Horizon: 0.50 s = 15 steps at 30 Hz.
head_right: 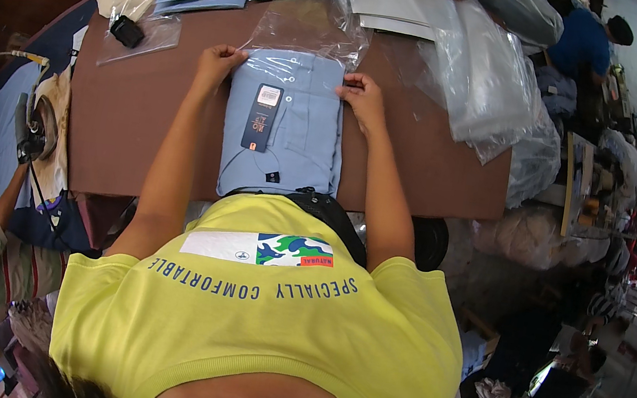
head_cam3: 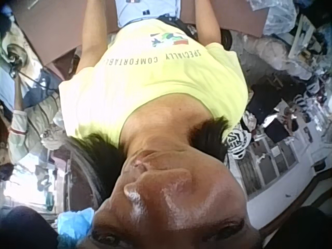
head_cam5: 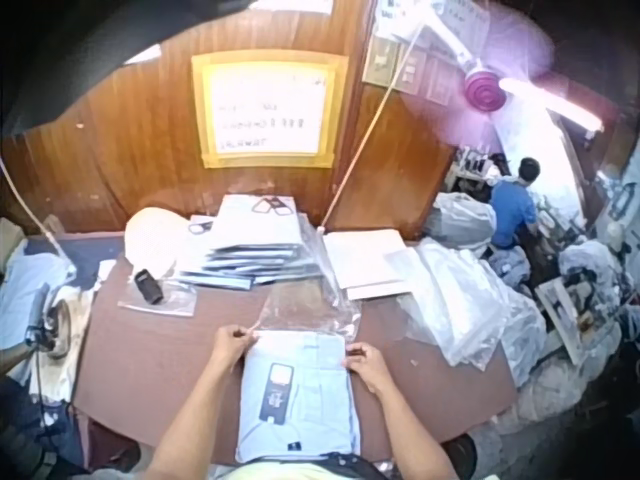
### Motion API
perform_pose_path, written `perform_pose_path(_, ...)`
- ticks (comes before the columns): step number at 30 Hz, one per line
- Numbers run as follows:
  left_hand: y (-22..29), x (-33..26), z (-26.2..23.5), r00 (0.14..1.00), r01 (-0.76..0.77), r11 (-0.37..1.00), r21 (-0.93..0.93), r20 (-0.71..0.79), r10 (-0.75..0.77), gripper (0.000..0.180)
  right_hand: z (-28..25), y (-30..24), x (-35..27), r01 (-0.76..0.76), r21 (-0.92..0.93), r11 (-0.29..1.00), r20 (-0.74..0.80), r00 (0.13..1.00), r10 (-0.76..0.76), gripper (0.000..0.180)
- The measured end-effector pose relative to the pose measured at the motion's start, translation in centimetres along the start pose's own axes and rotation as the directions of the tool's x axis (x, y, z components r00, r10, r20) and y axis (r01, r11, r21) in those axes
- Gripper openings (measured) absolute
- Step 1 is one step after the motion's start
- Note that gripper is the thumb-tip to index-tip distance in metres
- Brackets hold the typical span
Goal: The person spreads a shirt on a table, places a folding board on it, and folds the sides and sleeves over the board. They then fold the bottom up, remove the board, attach a tag to the collar, and place the folded shirt into a plastic bag.
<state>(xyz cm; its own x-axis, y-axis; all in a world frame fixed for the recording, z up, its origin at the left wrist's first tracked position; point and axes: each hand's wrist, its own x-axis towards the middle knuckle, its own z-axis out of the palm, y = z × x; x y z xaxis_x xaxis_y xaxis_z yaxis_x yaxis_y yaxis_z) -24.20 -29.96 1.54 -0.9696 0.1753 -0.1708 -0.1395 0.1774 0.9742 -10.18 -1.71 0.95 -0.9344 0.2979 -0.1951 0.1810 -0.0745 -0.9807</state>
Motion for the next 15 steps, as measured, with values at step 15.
perform_pose_path(15,1.1,-0.1,-1.3,0.921,0.389,0.897,-0.209,0.112,-0.373,0.015,0.9,0.0,-0.5,0.056,-0.042,0.998,-0.017,0.998,-0.057,0.042)
